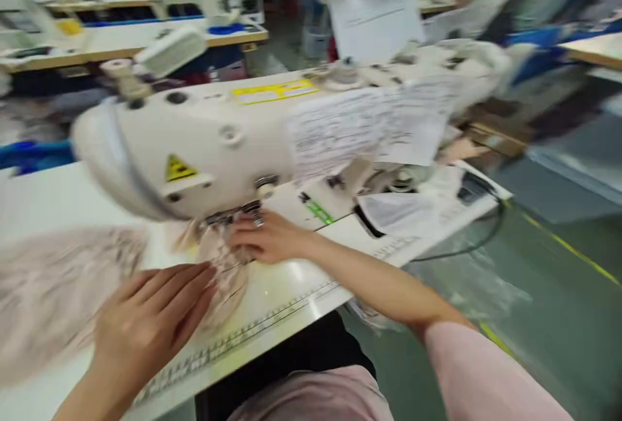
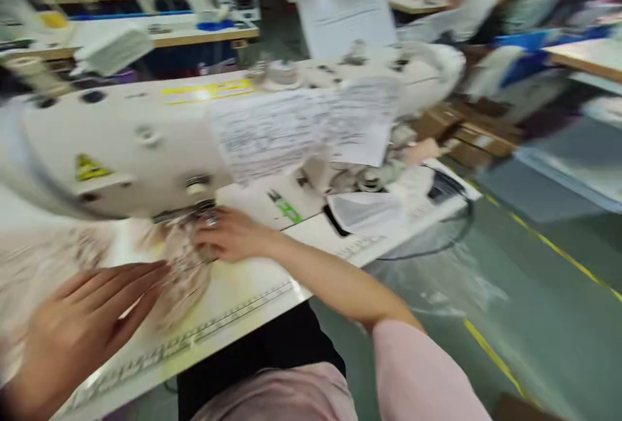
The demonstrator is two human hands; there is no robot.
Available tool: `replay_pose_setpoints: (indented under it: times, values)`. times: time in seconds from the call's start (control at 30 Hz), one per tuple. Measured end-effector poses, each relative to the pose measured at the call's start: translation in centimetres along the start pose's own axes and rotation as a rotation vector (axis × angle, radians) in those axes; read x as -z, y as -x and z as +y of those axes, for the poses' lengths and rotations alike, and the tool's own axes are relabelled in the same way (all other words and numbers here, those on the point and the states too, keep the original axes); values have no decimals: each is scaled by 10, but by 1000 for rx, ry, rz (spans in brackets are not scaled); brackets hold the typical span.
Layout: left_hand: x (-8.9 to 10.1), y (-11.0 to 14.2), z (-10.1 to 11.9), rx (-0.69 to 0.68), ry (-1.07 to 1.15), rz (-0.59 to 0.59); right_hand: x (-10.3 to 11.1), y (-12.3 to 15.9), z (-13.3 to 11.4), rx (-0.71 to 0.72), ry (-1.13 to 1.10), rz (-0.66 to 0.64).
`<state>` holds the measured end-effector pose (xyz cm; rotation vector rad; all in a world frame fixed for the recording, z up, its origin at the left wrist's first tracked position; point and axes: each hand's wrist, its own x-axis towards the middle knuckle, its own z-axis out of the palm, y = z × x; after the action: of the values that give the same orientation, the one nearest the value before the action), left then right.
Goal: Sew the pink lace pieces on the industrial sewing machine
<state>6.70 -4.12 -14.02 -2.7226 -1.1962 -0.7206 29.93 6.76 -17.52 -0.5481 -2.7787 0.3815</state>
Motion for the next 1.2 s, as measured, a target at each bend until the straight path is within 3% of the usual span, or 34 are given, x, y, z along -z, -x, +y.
replay_pose_setpoints:
  times: [0.1,0.3,0.43,0.53,0.63,0.73,0.87,1.03,1.2]
  values:
    - [5,27,15,-102,-93,-46,-7,5,3,46,-53,85]
    - [-14,56,42,-104,-273,-79,0,9,-7,81,-141,-1]
    - [-20,57,42,4,-167,-86,4,8,-7,26,-196,-59]
    - [-12,45,40,207,-32,-48,8,8,-2,-9,-240,-105]
    - [-3,29,35,319,3,-117,10,9,2,-32,-259,-76]
    - [-5,12,24,264,12,-219,11,10,3,-48,-271,-51]
    - [-26,-4,8,94,2,-265,15,9,3,-51,-265,-110]
    - [-53,0,-8,-64,-75,-132,23,10,4,23,-192,-111]
    - [-62,6,-22,-141,-133,-6,24,10,2,91,-45,-102]
